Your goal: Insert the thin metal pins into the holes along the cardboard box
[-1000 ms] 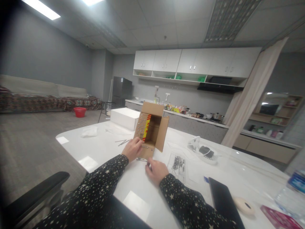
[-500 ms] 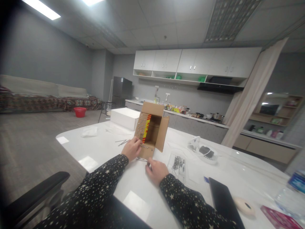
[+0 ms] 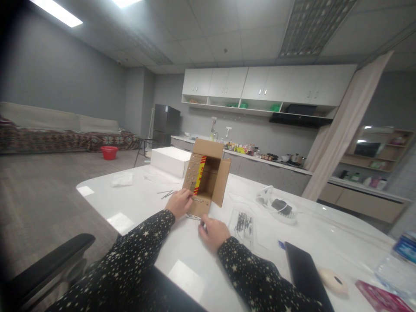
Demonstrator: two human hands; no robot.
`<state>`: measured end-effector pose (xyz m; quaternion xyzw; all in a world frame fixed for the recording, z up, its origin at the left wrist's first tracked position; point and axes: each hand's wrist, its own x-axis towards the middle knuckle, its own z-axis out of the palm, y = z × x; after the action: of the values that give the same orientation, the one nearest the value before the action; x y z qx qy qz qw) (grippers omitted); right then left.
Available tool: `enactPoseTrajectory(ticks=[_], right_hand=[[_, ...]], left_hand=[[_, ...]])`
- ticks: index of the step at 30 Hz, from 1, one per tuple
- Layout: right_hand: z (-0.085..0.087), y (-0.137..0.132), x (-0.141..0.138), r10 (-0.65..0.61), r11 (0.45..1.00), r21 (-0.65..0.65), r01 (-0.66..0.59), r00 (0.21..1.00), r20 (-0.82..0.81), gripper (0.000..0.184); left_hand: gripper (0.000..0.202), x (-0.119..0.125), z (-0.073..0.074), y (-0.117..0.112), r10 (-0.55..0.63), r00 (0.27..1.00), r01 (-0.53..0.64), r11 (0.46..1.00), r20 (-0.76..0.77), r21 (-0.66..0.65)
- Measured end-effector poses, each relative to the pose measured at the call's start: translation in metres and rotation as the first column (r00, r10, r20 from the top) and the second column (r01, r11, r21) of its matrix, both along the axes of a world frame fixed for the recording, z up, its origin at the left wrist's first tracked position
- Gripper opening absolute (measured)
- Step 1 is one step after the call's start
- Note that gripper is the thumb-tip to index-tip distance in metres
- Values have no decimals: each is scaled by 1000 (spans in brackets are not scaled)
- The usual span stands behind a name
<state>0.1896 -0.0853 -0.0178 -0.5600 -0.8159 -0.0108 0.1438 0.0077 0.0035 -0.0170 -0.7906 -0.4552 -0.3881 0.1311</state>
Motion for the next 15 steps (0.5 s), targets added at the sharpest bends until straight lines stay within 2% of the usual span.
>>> enactPoseTrajectory(ticks=[11,15], right_hand=[[-2,1,1,9,1000,5,-9,1000,-5,14],[-2,2,1,14,1000,7,-14,1000,-6,14]], left_hand=[[10,-1,10,-10,-60,981,40,993,184,112],[10,0,7,-10,-198,976,188,977,96,100]])
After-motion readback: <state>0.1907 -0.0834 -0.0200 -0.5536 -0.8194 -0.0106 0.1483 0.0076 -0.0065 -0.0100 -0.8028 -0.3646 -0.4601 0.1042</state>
